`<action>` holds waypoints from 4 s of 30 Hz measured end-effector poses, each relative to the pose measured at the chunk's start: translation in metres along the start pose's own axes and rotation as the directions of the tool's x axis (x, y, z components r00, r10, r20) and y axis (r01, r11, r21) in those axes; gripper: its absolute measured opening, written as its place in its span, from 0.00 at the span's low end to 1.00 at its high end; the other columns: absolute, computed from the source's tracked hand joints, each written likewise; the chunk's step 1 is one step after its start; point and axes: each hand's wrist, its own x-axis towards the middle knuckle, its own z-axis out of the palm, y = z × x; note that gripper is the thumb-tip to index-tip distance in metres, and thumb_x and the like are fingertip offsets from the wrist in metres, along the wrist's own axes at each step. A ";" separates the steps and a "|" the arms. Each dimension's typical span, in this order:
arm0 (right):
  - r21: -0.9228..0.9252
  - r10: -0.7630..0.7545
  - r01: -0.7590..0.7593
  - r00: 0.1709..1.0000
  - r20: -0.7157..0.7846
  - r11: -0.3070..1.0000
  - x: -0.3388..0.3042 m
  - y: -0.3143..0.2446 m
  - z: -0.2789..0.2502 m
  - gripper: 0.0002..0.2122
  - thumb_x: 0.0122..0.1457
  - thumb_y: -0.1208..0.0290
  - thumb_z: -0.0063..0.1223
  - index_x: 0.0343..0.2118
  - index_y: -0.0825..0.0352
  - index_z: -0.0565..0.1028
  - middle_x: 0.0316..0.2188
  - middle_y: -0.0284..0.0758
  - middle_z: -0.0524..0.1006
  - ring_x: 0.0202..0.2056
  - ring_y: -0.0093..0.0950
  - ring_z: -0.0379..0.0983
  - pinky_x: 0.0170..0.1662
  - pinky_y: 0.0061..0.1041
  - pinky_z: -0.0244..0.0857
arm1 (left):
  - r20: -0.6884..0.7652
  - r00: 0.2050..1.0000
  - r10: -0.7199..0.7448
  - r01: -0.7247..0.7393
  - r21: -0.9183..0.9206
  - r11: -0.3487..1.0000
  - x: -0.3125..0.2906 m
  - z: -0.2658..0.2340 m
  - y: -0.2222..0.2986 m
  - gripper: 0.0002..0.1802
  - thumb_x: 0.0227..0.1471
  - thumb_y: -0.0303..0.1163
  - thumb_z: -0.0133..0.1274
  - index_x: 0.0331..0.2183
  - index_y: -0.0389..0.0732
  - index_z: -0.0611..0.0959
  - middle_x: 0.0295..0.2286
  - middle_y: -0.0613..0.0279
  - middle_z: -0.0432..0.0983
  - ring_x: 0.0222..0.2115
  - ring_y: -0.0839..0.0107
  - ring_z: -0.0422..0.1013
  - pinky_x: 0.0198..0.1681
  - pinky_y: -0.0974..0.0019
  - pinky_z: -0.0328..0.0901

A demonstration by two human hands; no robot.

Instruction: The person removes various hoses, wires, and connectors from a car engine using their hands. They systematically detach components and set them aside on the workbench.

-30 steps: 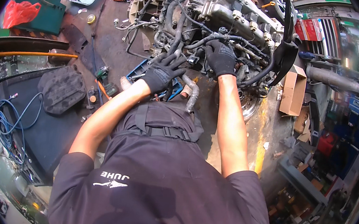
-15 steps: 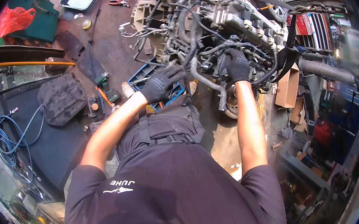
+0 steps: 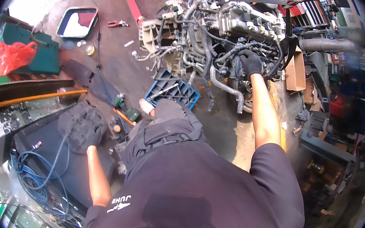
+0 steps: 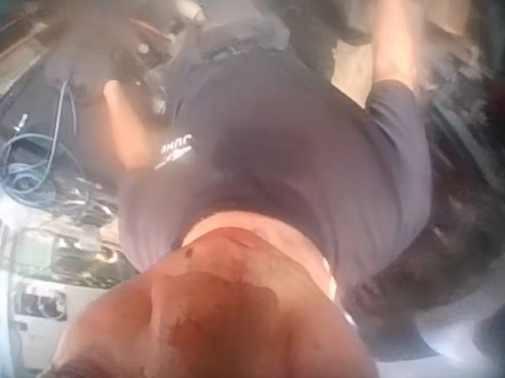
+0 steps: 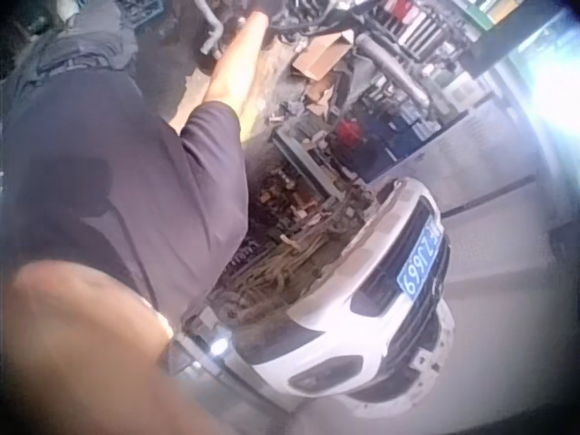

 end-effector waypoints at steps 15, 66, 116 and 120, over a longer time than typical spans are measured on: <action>0.025 0.074 -0.072 0.994 -0.080 0.997 0.001 -0.017 -0.014 0.12 0.54 0.65 0.53 0.40 0.62 0.79 0.40 0.38 0.79 0.43 0.36 0.75 0.49 0.30 0.66 | 0.110 0.922 0.372 -0.374 0.006 0.927 0.057 -0.066 0.074 0.19 0.56 0.37 0.46 0.47 0.39 0.77 0.45 0.45 0.74 0.46 0.51 0.70 0.50 0.57 0.63; 0.776 0.923 0.523 0.330 0.198 -0.354 0.059 -0.341 0.163 0.09 0.60 0.65 0.51 0.41 0.61 0.76 0.39 0.33 0.79 0.41 0.26 0.75 0.45 0.27 0.70 | 0.867 0.108 0.486 -0.973 -0.009 0.231 0.636 -0.255 0.442 0.18 0.52 0.35 0.49 0.43 0.37 0.80 0.40 0.44 0.77 0.45 0.50 0.72 0.49 0.56 0.66; 0.993 0.992 -0.066 0.089 -0.091 0.097 0.071 -0.154 0.113 0.15 0.55 0.60 0.57 0.40 0.64 0.78 0.31 0.36 0.78 0.34 0.30 0.73 0.38 0.30 0.65 | 0.820 -0.572 -0.025 -0.788 -0.558 -0.262 0.432 -0.105 0.807 0.14 0.56 0.27 0.49 0.44 0.37 0.80 0.41 0.53 0.78 0.43 0.62 0.75 0.47 0.64 0.67; 0.333 0.961 -0.942 -0.126 -0.246 -0.039 0.043 -0.137 0.100 0.16 0.51 0.61 0.56 0.38 0.67 0.79 0.36 0.45 0.79 0.38 0.39 0.76 0.41 0.36 0.69 | 0.748 -0.625 -0.223 -0.716 -0.663 -0.220 0.407 -0.059 0.838 0.14 0.56 0.30 0.49 0.44 0.39 0.80 0.41 0.51 0.77 0.44 0.58 0.74 0.48 0.63 0.67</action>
